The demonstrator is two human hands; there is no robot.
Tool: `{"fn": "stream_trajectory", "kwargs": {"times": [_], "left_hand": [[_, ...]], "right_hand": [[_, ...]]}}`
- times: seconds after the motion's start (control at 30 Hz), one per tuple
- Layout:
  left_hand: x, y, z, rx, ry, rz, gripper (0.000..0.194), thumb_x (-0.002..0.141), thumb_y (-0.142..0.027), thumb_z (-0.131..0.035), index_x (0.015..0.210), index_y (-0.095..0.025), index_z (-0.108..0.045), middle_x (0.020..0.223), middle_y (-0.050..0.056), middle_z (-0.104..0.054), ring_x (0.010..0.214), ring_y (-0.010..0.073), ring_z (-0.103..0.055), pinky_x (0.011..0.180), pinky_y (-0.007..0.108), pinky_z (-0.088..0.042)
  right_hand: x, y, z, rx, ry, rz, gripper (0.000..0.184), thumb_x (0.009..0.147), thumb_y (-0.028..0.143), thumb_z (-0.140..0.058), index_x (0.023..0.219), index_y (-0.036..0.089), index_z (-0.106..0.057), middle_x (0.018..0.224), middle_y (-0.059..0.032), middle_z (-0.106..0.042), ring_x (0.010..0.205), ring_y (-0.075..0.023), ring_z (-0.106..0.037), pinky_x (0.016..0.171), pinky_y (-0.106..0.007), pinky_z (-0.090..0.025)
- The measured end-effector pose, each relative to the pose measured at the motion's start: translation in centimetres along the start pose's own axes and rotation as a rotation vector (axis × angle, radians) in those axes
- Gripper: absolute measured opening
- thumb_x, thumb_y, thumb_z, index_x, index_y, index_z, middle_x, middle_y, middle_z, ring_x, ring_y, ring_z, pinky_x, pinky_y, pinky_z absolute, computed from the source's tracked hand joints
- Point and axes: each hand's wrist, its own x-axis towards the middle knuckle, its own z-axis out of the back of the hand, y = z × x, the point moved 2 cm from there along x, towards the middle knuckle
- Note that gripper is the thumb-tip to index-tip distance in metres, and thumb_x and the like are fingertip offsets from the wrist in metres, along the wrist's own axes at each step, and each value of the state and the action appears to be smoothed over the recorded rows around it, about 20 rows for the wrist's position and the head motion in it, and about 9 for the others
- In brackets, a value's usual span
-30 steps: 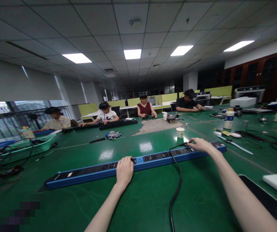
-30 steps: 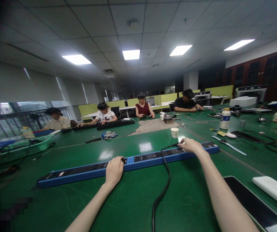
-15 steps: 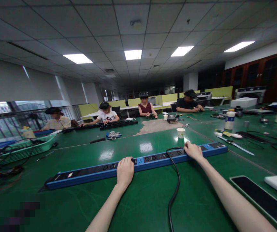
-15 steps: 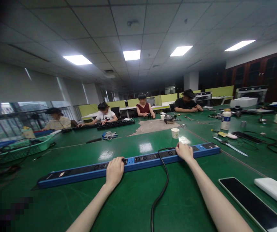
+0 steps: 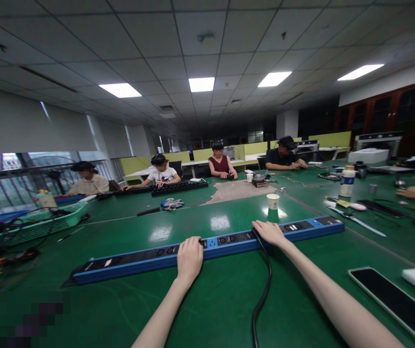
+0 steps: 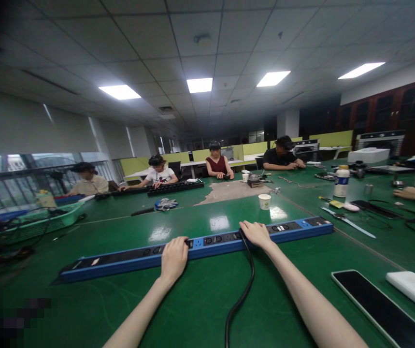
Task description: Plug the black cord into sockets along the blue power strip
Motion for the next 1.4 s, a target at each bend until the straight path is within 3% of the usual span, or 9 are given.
{"fn": "stream_trajectory", "kwargs": {"times": [0.23,0.37,0.5,0.63,0.73,0.83,1.03,1.2,1.4], "left_hand": [[0.0,0.0,-0.1,-0.010,0.005,-0.002,0.033,0.100,-0.019,-0.039,0.117,-0.022,-0.068,0.114,0.008,-0.072,0.110,0.0251,-0.062,0.099,0.038,-0.044],[0.0,0.0,0.0,-0.018,0.011,0.009,0.033,0.100,-0.020,-0.039,0.117,-0.022,-0.068,0.113,0.008,-0.072,0.109,0.0252,-0.062,0.099,0.038,-0.044],[0.1,-0.1,0.1,-0.020,0.011,0.019,0.033,0.100,-0.020,-0.039,0.116,-0.021,-0.067,0.113,0.009,-0.072,0.109,0.0252,-0.062,0.099,0.038,-0.044],[0.0,-0.1,0.1,-0.021,0.012,0.015,0.033,0.100,-0.020,-0.038,0.116,-0.021,-0.068,0.113,0.009,-0.072,0.109,0.0256,-0.062,0.099,0.039,-0.044],[0.0,-0.1,0.1,-0.024,0.006,0.013,0.033,0.100,-0.021,-0.039,0.116,-0.022,-0.068,0.113,0.009,-0.072,0.109,0.0257,-0.063,0.098,0.039,-0.045],[0.1,-0.1,0.1,-0.026,0.004,0.014,0.033,0.099,-0.021,-0.040,0.116,-0.022,-0.068,0.113,0.009,-0.072,0.108,0.0260,-0.063,0.098,0.040,-0.045],[0.1,-0.2,0.1,-0.014,0.014,0.010,0.033,0.100,-0.021,-0.038,0.115,-0.022,-0.068,0.113,0.009,-0.072,0.108,0.0261,-0.063,0.098,0.040,-0.045],[0.1,-0.2,0.0,-0.015,0.012,0.015,0.033,0.100,-0.021,-0.038,0.115,-0.022,-0.067,0.113,0.009,-0.072,0.108,0.0261,-0.063,0.097,0.040,-0.045],[0.0,-0.2,0.0,-0.019,0.011,0.011,0.032,0.100,-0.020,-0.039,0.115,-0.022,-0.067,0.114,0.009,-0.072,0.108,0.0262,-0.063,0.098,0.040,-0.045]], "right_hand": [[0.2,-2.5,5.9,0.553,-0.067,-0.027,0.049,0.086,0.066,-0.059,0.100,0.020,-0.067,0.087,-0.0079,-0.077,0.082,-0.0199,-0.067,0.073,-0.028,-0.048],[-0.9,-5.5,9.2,0.656,0.116,0.079,0.062,0.079,0.053,-0.070,0.127,0.016,-0.059,0.086,-0.0074,-0.077,0.082,-0.0196,-0.070,0.071,-0.027,-0.049],[-2.0,-8.7,10.7,0.490,0.283,0.111,0.074,0.080,0.042,-0.068,0.147,0.017,-0.050,0.086,-0.0055,-0.077,0.080,-0.0203,-0.071,0.073,-0.029,-0.051],[-2.2,-12.1,10.2,0.142,0.322,-0.147,0.060,0.068,0.033,-0.079,0.126,0.021,-0.070,0.090,-0.0069,-0.077,0.077,-0.0214,-0.071,0.071,-0.031,-0.052],[-2.1,-12.9,8.8,0.149,0.334,-0.272,0.056,0.071,0.048,-0.079,0.119,0.022,-0.071,0.099,-0.0088,-0.076,0.073,-0.0202,-0.070,0.066,-0.031,-0.053],[-1.6,-12.0,7.0,0.329,0.280,-0.263,0.064,0.086,0.069,-0.056,0.124,0.018,-0.067,0.094,-0.0103,-0.075,0.066,-0.0185,-0.067,0.062,-0.030,-0.051],[-0.8,-11.0,5.7,0.426,0.184,-0.031,0.059,0.090,0.066,-0.051,0.112,0.016,-0.073,0.082,-0.0064,-0.075,0.070,-0.0169,-0.066,0.066,-0.025,-0.047],[-1.1,-11.7,7.3,0.153,0.022,-0.103,0.049,0.095,0.058,-0.049,0.114,0.022,-0.076,0.080,-0.0057,-0.076,0.069,-0.0177,-0.068,0.070,-0.026,-0.047],[-2.1,-8.0,6.9,-0.288,-0.202,-0.121,0.037,0.099,0.048,-0.049,0.112,0.026,-0.076,0.104,-0.0143,-0.075,0.097,-0.0281,-0.070,0.081,-0.035,-0.045]]}}
